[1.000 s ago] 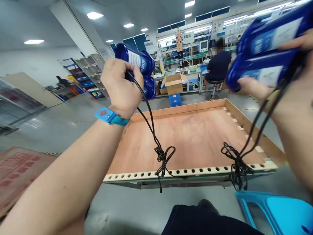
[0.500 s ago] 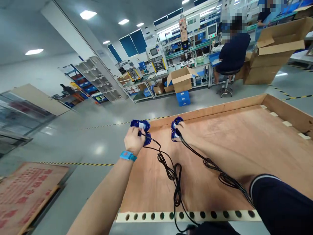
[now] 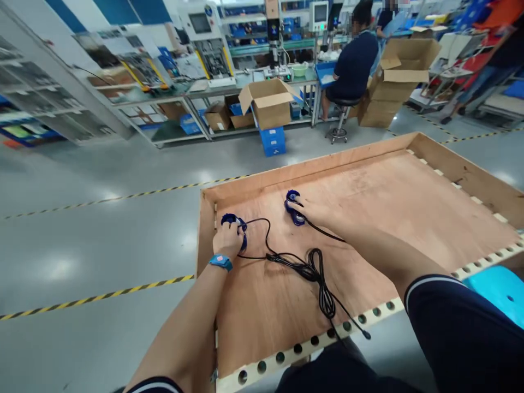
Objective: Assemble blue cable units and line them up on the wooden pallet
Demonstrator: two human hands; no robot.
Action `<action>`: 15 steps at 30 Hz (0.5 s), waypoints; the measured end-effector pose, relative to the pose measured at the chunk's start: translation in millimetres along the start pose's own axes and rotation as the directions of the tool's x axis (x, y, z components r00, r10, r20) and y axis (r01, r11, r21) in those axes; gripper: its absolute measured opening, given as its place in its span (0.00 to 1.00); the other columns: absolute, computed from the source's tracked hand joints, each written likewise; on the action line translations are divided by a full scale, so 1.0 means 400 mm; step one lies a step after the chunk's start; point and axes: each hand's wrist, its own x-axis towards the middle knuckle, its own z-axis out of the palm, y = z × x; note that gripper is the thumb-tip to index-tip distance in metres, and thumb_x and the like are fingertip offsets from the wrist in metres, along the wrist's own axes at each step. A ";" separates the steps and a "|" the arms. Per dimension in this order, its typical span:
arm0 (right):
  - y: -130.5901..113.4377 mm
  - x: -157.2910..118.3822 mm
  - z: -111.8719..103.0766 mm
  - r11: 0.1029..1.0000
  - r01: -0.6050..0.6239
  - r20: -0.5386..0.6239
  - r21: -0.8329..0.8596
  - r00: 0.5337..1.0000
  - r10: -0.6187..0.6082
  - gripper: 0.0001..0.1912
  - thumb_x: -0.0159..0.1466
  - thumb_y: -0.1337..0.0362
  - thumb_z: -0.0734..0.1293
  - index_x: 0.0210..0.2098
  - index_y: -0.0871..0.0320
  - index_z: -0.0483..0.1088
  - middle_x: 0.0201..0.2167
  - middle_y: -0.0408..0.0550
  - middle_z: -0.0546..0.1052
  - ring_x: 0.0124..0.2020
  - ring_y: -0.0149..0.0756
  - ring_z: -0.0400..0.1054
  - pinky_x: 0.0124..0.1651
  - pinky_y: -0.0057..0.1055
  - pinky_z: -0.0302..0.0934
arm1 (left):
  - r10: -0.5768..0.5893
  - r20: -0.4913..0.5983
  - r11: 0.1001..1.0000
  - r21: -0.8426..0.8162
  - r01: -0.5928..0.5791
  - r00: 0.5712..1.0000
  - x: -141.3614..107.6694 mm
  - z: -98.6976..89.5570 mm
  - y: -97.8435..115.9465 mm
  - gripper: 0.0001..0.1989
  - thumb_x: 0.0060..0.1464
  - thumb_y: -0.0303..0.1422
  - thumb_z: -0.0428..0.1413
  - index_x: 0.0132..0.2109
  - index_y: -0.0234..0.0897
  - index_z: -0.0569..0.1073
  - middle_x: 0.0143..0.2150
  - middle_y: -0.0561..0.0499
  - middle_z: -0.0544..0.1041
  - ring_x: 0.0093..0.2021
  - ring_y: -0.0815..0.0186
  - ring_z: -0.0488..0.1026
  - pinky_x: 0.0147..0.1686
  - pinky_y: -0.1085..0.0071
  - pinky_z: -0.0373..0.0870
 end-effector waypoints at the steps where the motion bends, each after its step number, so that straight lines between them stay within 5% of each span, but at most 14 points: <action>1: 0.000 -0.013 -0.009 1.000 -0.006 0.003 -0.010 1.000 0.006 0.30 0.71 0.65 0.62 0.71 0.50 0.55 0.69 0.55 0.61 0.64 0.44 0.61 0.64 0.41 0.59 | 0.007 -0.010 1.000 -0.011 -0.007 1.000 -0.006 0.004 -0.002 0.18 0.66 0.37 0.45 0.51 0.30 0.74 0.51 0.34 0.71 0.52 0.47 0.71 0.44 0.59 0.72; 5: -0.027 -0.130 -0.030 0.992 -0.016 -0.130 -0.123 0.992 0.000 0.26 0.68 0.70 0.60 0.66 0.59 0.62 0.68 0.61 0.61 0.66 0.50 0.58 0.66 0.50 0.55 | 0.050 -0.119 0.992 -0.105 -0.063 0.992 -0.037 0.008 -0.004 0.31 0.61 0.40 0.55 0.66 0.27 0.62 0.65 0.30 0.60 0.60 0.42 0.67 0.50 0.56 0.72; 9: -0.136 -0.369 0.055 0.997 -0.073 -0.331 -0.031 0.942 0.059 0.14 0.71 0.56 0.63 0.44 0.59 0.73 0.45 0.58 0.75 0.48 0.48 0.69 0.53 0.44 0.66 | -0.037 -0.148 0.972 -0.236 0.001 0.988 -0.072 0.009 -0.015 0.35 0.58 0.39 0.58 0.66 0.23 0.58 0.63 0.27 0.62 0.61 0.40 0.65 0.55 0.52 0.71; 11: -0.203 -0.487 0.135 0.994 -0.112 -0.280 -0.006 0.954 0.106 0.16 0.67 0.50 0.68 0.41 0.58 0.74 0.49 0.60 0.74 0.50 0.50 0.68 0.53 0.46 0.65 | -0.063 -0.106 0.964 -0.262 0.033 0.992 -0.087 0.010 -0.025 0.30 0.58 0.38 0.58 0.62 0.24 0.62 0.56 0.30 0.67 0.57 0.42 0.69 0.55 0.51 0.71; 15: -0.291 -0.601 0.264 0.940 -0.324 -0.171 -0.108 0.937 0.304 0.30 0.59 0.51 0.76 0.55 0.60 0.71 0.66 0.68 0.60 0.62 0.63 0.59 0.58 0.55 0.61 | -0.058 -0.047 0.958 -0.283 0.042 0.997 -0.116 0.013 -0.041 0.26 0.55 0.39 0.60 0.56 0.29 0.67 0.50 0.36 0.70 0.53 0.45 0.71 0.55 0.50 0.71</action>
